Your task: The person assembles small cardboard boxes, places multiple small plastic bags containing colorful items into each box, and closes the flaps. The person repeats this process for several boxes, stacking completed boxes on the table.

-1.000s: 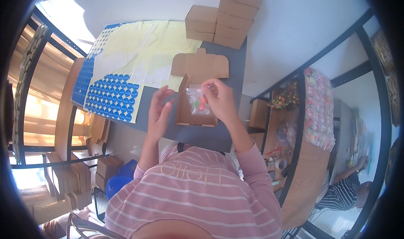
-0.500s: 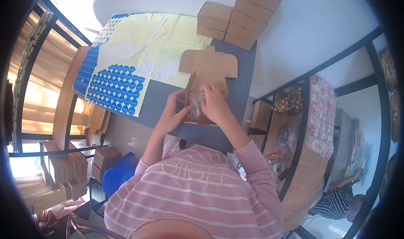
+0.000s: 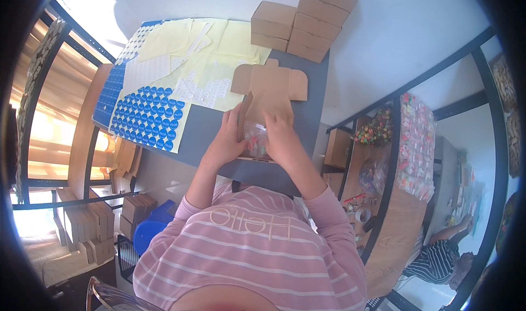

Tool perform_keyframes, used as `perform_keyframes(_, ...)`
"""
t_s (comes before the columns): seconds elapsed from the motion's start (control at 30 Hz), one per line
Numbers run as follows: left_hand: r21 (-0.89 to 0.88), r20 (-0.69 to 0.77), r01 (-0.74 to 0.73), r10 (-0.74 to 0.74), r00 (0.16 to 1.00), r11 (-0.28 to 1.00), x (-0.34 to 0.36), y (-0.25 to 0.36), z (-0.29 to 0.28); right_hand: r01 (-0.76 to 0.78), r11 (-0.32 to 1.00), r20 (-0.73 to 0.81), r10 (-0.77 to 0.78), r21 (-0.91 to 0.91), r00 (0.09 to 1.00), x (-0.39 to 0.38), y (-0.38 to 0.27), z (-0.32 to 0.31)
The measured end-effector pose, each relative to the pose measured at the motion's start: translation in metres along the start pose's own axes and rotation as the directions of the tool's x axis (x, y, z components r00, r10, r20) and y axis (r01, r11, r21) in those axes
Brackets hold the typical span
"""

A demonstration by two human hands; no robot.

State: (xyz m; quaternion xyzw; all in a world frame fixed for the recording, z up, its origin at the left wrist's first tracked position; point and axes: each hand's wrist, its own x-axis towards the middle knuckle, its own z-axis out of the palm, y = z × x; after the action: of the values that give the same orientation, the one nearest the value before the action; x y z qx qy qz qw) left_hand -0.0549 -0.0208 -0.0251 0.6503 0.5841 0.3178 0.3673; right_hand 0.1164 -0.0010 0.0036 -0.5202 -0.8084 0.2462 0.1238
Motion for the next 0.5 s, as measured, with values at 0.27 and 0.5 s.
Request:
perform_keyframes(0.27,0.011,0.0,0.024,-0.024,1.0,1.0,-0.001,0.001,0.003,-0.038,0.998,0.081,0.041,-0.046,0.996,-0.002,-0.002,0.0)
perform_keyframes(0.5,0.095,-0.069,-0.021,0.027,0.997,0.995,-0.003,0.008,0.0,0.07,0.993,-0.187,-0.051,0.096,0.981,-0.014,0.011,-0.007)
